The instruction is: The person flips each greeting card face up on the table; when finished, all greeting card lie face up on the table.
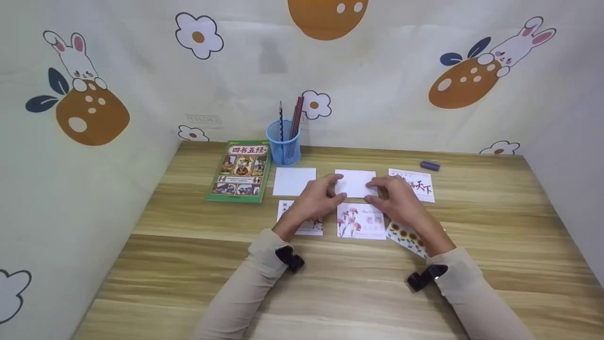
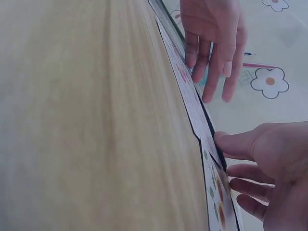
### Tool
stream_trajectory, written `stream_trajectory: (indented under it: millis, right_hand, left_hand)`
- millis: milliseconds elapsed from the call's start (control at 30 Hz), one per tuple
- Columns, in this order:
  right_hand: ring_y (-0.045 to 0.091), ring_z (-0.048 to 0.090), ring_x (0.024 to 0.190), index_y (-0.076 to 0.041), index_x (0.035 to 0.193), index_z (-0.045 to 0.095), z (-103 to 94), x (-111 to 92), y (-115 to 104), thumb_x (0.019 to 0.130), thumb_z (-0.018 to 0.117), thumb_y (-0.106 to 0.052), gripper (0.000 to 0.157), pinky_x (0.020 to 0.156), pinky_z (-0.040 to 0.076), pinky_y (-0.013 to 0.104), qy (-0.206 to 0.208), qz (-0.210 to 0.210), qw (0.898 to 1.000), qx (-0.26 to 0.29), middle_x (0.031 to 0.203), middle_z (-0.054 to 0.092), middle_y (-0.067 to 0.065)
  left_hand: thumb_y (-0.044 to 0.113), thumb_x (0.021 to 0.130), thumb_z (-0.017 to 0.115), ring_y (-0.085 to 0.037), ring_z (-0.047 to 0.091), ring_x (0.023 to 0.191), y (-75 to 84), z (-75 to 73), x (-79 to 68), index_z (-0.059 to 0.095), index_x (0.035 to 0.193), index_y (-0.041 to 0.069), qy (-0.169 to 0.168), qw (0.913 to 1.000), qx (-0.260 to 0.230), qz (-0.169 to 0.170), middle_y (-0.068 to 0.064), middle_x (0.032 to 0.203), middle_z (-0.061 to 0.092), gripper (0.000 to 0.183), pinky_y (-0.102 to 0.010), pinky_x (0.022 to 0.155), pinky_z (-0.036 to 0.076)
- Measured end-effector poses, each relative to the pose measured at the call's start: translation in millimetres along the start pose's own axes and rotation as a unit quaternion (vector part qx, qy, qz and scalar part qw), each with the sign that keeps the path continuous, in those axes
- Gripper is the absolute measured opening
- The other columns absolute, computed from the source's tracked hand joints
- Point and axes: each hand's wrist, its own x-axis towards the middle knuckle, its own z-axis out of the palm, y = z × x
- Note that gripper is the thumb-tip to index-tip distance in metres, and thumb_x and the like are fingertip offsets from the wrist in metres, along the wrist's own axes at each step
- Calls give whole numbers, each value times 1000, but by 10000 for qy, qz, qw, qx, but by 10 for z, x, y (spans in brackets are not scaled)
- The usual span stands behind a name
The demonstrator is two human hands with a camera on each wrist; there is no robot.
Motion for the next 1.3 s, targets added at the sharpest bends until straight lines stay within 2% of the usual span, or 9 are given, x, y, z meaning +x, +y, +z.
stream_trajectory:
  millis: [233,333,433,600,767,867,1067,1167,1300]
  right_hand:
    - [24,71,101,-14,116,83,-4,22,-42,106,72,-29,22,95,55,43,404,69,9988,253,112,82,5]
    - [22,74,98,-13,114,83,-15,37,-48,107,71,-30,22,89,58,39,857,-2,9954,422,107,83,5]
    - [22,74,91,-10,113,82,-42,44,-65,107,70,-32,26,79,58,28,1427,-40,9868,759,100,83,8]
    - [20,69,78,-5,117,77,-86,47,-108,109,67,-31,30,64,55,15,1921,56,9712,1406,91,79,12]
    - [15,70,78,-5,127,73,-89,50,-105,106,71,-22,27,69,58,15,1803,57,9696,1655,89,76,13]
    - [12,68,77,-7,129,73,-90,46,-101,103,75,-20,29,68,55,15,1773,47,9704,1638,84,72,9]
    - [11,65,70,-12,128,73,-91,35,-98,101,78,-28,32,62,47,17,1591,75,9747,1571,73,67,3]
    - [12,65,71,-11,129,72,-86,39,-93,102,78,-29,33,61,46,18,1548,126,9757,1546,77,70,4]
    - [13,71,78,-9,140,64,-73,49,-91,101,78,-25,45,63,51,17,1502,203,9756,1588,95,74,7]
  left_hand:
    - [18,105,70,-13,64,83,-30,-14,17,58,153,5,143,9998,-53,153,-10,105,75,51,-24,72,52]
    - [12,104,70,-18,71,95,-46,-27,27,61,149,4,315,9990,-200,264,-14,125,74,47,-27,79,60]
    - [8,103,68,-22,75,103,-47,-44,41,66,141,5,589,9972,-328,329,-15,135,71,39,-31,85,64]
    - [9,104,67,-18,72,101,-27,-54,65,74,124,7,912,9950,-338,225,-8,116,76,22,-31,90,62]
    - [13,105,67,-17,73,101,-24,-52,63,72,127,6,1015,9920,-742,112,-8,112,76,24,-29,92,62]
    - [14,107,65,-20,78,98,-20,-49,57,66,134,4,1071,9882,-1088,95,-10,108,80,29,-30,85,64]
    - [14,112,57,-25,82,88,-2,-48,65,58,142,4,1264,9734,-1904,144,-12,98,84,33,-37,82,68]
    - [13,111,58,-28,82,90,5,-46,65,57,140,5,1279,9692,-2103,71,-12,98,84,30,-38,83,68]
    - [7,109,56,-34,83,92,6,-27,71,52,132,5,1237,9652,-2301,-110,-14,99,82,24,-39,83,68]
